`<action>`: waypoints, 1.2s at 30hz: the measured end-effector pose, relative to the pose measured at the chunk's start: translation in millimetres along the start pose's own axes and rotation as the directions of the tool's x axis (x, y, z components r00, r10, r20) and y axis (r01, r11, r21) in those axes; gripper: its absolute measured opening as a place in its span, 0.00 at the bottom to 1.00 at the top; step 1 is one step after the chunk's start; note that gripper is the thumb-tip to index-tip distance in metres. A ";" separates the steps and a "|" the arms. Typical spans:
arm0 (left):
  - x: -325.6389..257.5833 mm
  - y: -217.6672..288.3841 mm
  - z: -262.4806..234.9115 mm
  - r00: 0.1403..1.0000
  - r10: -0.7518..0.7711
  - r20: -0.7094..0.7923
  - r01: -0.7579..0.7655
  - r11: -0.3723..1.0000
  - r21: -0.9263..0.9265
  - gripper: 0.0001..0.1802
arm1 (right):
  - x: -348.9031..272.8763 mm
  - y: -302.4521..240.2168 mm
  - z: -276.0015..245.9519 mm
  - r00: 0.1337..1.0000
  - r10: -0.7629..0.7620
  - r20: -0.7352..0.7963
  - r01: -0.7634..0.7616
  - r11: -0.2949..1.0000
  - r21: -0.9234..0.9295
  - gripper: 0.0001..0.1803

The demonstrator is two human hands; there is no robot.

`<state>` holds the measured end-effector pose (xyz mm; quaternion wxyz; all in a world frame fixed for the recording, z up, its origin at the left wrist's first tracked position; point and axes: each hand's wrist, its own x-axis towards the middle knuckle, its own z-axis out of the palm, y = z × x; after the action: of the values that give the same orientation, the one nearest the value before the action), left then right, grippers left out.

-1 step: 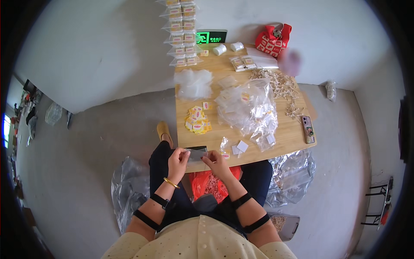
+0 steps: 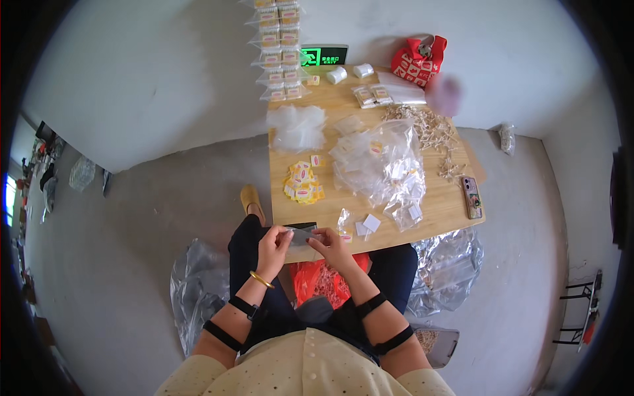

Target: The person sits on the floor and packs small white cubes and wooden sticks into clear plastic bags. They place the cubes into the bags, add the sticks, and then seal the bags. The person stacks the completed packages on the table.

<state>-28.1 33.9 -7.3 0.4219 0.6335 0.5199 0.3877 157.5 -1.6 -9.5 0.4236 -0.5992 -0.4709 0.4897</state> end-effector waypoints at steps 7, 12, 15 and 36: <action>-9.4 33.0 -17.8 0.966 -0.161 0.202 0.221 0.920 -0.324 0.08 | 13.6 -9.5 -3.2 0.999 0.021 0.041 -0.027 0.988 0.150 0.09; -24.4 24.2 -25.2 0.980 -0.165 0.111 0.190 0.943 -0.273 0.08 | 15.6 -4.7 -13.7 0.998 -0.041 -0.057 0.040 0.999 -0.021 0.08; -27.5 3.9 -30.3 0.993 -0.091 0.081 0.109 0.963 -0.247 0.11 | 18.4 -12.7 -19.8 1.000 -0.016 -0.008 0.015 0.993 -0.118 0.08; -16.3 21.6 5.3 0.856 0.209 0.472 -0.488 0.625 0.609 0.37 | 3.5 -12.1 -18.4 0.949 -0.261 -0.174 0.098 0.773 -0.626 0.19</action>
<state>-18.6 14.9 10.3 0.1463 0.8949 0.4070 0.1104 174.2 3.4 4.5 0.3088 -0.7125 -0.6013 0.1883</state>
